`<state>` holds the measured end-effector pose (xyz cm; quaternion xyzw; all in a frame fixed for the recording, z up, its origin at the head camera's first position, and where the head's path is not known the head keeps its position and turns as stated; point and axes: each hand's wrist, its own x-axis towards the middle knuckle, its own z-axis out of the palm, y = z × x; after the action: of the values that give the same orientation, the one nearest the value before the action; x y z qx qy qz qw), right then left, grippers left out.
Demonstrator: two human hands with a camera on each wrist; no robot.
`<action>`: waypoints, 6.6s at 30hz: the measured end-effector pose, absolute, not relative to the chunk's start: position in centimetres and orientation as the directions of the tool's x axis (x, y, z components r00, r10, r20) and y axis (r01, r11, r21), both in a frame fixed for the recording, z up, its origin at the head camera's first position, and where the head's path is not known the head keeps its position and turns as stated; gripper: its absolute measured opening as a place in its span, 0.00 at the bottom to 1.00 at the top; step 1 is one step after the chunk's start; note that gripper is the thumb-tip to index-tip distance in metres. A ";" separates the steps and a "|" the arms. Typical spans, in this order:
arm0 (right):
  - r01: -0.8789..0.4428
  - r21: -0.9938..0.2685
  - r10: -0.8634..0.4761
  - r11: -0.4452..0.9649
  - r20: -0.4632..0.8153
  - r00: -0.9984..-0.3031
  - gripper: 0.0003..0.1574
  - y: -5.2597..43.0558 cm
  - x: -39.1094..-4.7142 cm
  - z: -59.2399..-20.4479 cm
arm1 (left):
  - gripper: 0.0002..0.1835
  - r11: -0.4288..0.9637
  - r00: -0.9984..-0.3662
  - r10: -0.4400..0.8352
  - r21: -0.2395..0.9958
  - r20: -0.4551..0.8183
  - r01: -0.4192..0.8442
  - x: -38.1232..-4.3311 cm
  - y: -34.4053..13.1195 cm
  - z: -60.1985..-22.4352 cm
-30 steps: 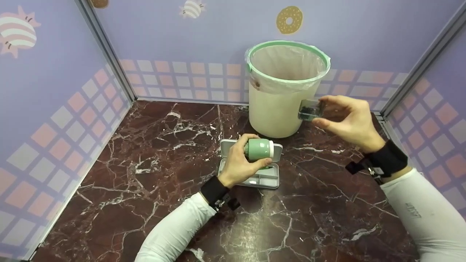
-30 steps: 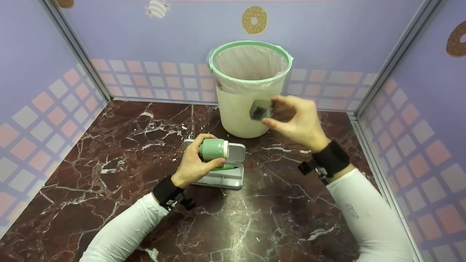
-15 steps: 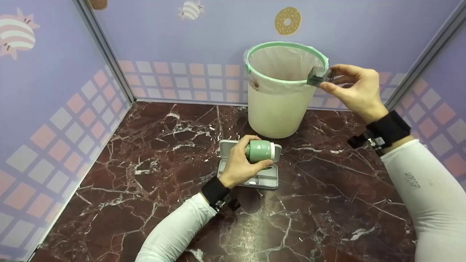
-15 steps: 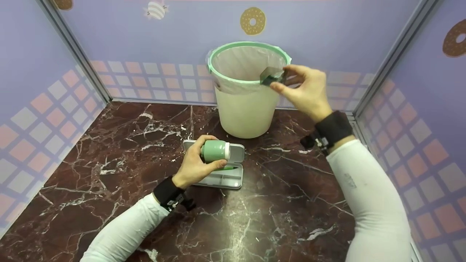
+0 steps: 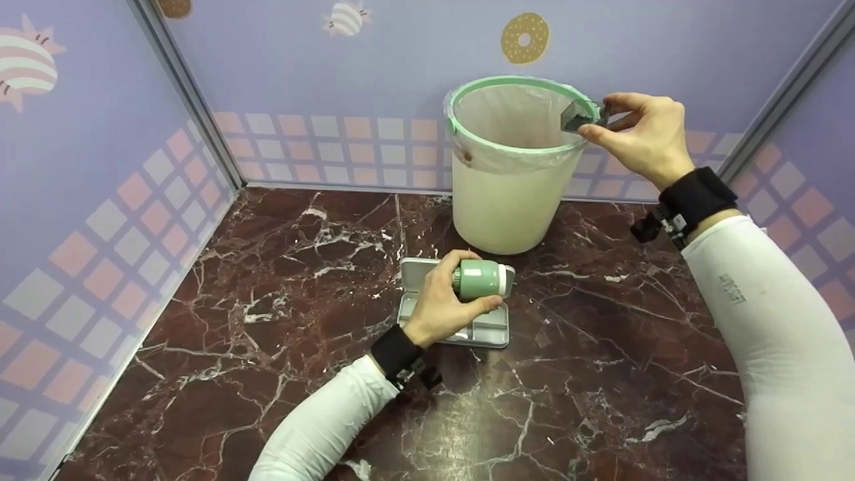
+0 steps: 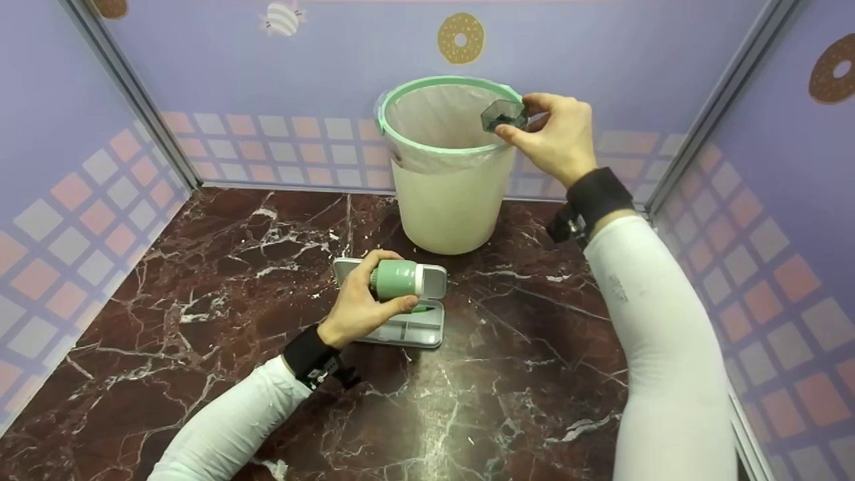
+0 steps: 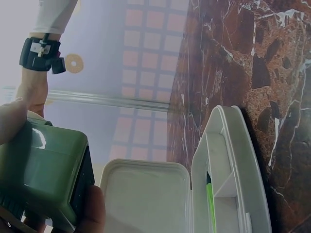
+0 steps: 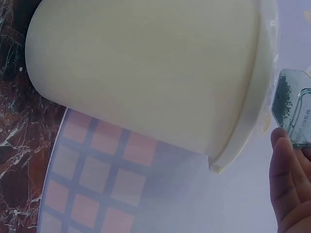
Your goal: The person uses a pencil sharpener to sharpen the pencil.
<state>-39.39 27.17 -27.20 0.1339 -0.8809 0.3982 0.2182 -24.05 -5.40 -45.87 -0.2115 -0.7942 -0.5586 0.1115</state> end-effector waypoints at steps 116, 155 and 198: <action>-0.437 0.816 -0.919 0.378 0.275 -0.283 0.20 21.6 -41.5 -25.8 | 0.39 0.315 -0.893 0.262 0.843 0.365 0.437 -24.5 -4.8 -46.5; -0.611 0.477 -0.768 0.632 0.493 -0.409 0.28 21.3 -39.3 -23.9 | 0.40 0.290 -0.883 0.241 0.838 0.403 0.462 -24.6 -4.6 -46.8; -0.783 -0.362 -0.467 0.506 0.648 -0.602 0.37 22.7 -33.9 -30.6 | 0.40 0.273 -0.898 0.189 0.857 0.398 0.437 -24.6 -5.7 -46.6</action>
<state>-33.88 22.73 -30.64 0.3747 -0.8334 0.3262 0.2422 -24.64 -5.65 -46.58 -0.1981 -0.7903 -0.5695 0.1088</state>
